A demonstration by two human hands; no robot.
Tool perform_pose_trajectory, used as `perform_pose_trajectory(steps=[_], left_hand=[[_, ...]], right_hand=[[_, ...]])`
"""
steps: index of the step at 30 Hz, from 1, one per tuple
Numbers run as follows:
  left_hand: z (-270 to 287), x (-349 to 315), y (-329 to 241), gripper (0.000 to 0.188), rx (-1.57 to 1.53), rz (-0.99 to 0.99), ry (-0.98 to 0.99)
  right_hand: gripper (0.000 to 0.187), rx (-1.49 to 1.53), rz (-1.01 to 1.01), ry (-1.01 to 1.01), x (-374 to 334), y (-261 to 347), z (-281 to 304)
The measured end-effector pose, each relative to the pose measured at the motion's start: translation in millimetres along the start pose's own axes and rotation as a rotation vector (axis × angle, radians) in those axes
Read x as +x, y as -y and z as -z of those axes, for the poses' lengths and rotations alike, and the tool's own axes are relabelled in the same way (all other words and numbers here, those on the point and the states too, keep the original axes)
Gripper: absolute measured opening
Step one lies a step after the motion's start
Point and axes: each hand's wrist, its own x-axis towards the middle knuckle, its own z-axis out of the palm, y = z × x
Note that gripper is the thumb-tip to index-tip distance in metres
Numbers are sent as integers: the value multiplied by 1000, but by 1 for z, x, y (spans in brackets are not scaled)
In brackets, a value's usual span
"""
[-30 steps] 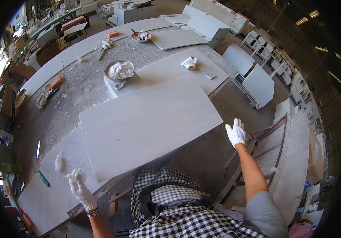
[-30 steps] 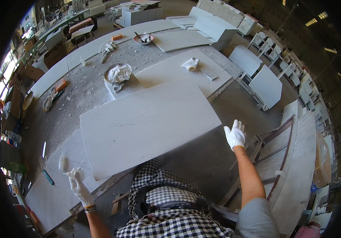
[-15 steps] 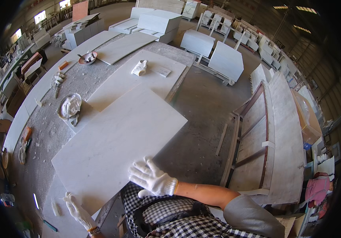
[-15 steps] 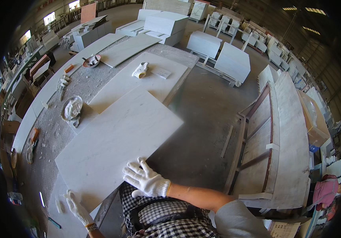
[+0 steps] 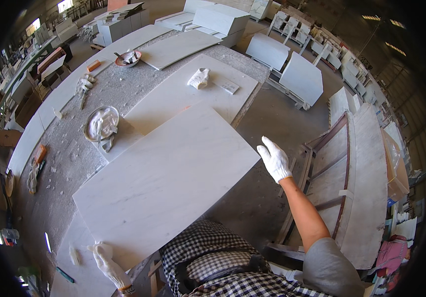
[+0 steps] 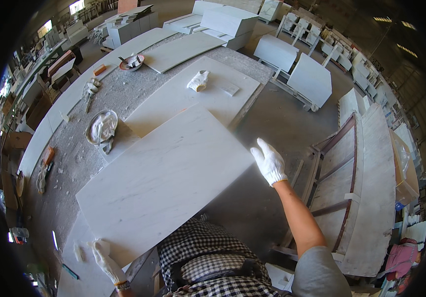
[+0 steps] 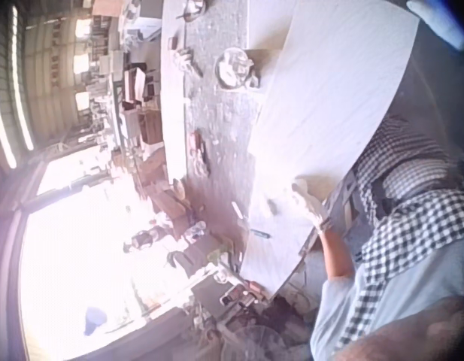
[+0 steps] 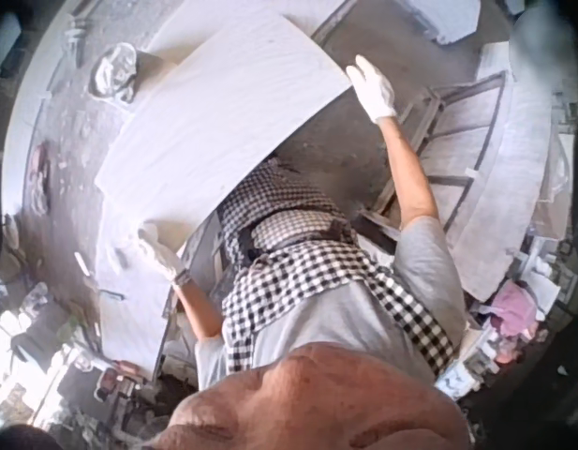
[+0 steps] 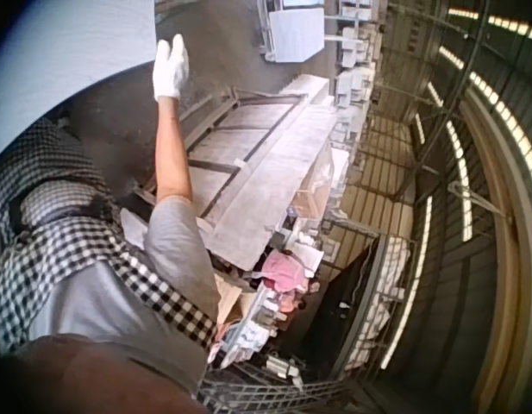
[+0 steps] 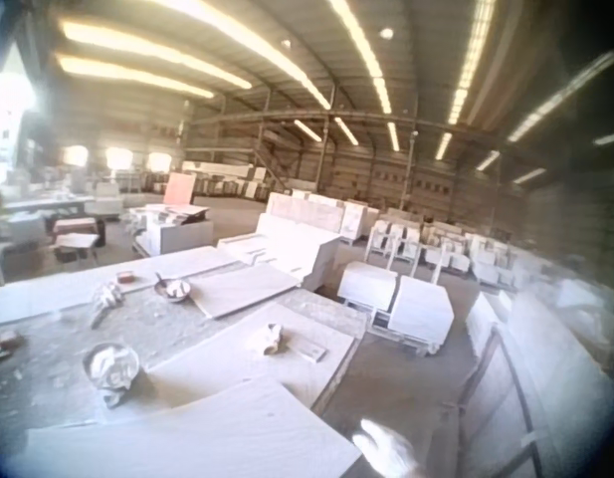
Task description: The person scrapes a white rectangular panel with a metal scraper, then lifts and places it on a stack. The person repeats the scraping process on another panel. The person wears gloves and works at a table in a workshop.
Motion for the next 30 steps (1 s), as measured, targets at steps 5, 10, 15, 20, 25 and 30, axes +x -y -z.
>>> perform_pose_trajectory(steps=[5, 10, 15, 20, 25, 30], left_hand=[[0, 1, -4, 51, -103, 66, 7], [1, -5, -13, 55, -43, 80, 2], [4, -22, -21, 58, 64, 95, -62], [2, -29, -33, 30, 69, 72, -42], [-13, -32, -41, 29, 92, 39, -121], [-7, -29, -31, 27, 230, 45, -133]], right_hand=[[62, -67, 3, 193, 31, 50, -37], [65, -96, -39, 228, 42, 60, -45], [63, -117, 28, 191, 16, 53, -34], [75, -294, 277, 218, 20, 63, -37], [104, -411, 416, 380, 76, 81, -71], [106, -369, 390, 473, 128, 125, -101]])
